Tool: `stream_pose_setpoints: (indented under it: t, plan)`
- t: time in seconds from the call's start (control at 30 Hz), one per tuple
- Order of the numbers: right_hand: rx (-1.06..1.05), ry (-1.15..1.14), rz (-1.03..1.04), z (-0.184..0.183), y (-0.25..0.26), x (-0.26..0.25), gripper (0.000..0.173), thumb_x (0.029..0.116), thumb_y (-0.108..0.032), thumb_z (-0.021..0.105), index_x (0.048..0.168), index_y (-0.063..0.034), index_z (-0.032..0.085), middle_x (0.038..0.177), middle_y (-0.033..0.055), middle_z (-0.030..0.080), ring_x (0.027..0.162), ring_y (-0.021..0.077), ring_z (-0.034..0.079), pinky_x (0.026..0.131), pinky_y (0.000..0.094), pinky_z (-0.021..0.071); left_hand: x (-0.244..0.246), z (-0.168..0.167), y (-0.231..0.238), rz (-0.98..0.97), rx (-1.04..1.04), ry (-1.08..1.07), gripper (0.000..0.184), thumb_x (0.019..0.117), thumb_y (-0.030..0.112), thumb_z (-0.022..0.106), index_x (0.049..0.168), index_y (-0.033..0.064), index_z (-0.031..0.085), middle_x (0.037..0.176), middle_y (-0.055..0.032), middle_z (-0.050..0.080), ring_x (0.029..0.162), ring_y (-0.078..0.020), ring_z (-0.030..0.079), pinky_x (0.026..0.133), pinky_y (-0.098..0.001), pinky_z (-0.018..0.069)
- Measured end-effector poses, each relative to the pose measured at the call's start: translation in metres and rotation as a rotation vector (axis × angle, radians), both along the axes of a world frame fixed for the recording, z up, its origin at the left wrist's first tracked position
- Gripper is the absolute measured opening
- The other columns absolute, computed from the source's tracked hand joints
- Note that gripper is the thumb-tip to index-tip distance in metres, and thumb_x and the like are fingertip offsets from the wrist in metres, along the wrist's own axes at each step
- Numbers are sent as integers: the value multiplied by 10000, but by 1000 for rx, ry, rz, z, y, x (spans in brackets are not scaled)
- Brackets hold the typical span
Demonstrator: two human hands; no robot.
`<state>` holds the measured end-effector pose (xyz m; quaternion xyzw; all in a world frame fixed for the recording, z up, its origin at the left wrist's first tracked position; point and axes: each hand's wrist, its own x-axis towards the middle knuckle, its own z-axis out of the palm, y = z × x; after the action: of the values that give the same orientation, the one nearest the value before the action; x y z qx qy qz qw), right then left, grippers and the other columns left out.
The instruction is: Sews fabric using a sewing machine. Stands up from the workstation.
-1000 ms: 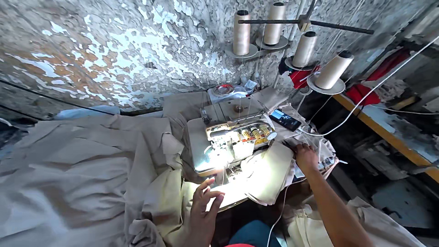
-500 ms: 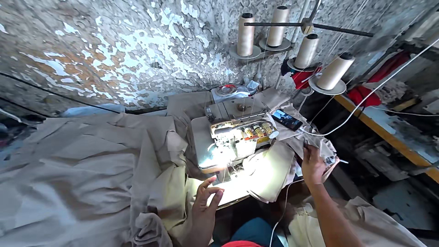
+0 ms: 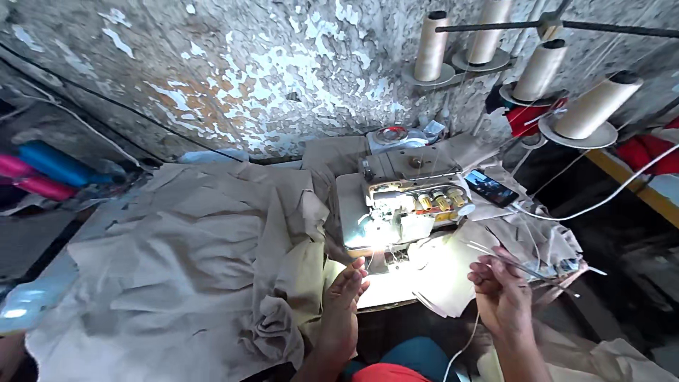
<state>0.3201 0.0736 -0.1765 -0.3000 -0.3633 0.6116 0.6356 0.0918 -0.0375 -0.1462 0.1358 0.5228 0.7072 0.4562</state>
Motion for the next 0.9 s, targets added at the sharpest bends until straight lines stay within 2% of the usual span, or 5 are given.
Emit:
stream_pose_setpoints:
  t: [0.17,0.27,0.37,0.6,0.9]
  plan:
    - [-63,-80,43,-5,-17,-42,226,1032,-72,452,978,-132,663,732,-27,721,583,52,669,571,192,578,-6,3,1,68,50,-80,254,1054,37,428,958,61,663,1186,-71,720,1085,-177,691,909,-359,580]
    - [26,-171,160,-6,-32,-59,202,990,-79,534,1157,-92,648,847,-15,762,654,84,713,629,235,612,-7,8,4,59,-62,-208,215,1094,100,418,1074,39,623,1168,-75,701,1053,-186,688,890,-365,576]
    - [145,-258,258,-6,-43,-73,202,992,-144,622,1158,-91,726,1080,24,777,853,114,753,759,257,629,-5,8,8,-9,-162,-289,220,1096,172,454,1185,51,614,1160,-65,689,1032,-181,682,889,-366,569]
    - [493,-372,240,-8,-56,-98,224,918,-59,711,1097,-168,788,1121,-59,771,1014,51,726,906,218,595,-2,4,7,-60,-179,-402,242,1106,209,440,1198,51,599,1132,-61,666,997,-163,678,864,-330,572]
    - [612,-462,256,-6,-60,-102,156,1029,-181,593,1150,-255,657,1177,-97,742,1063,42,709,885,202,593,4,3,4,-111,-128,-429,222,1101,196,445,1220,72,586,1096,-29,641,1006,-144,646,898,-343,547]
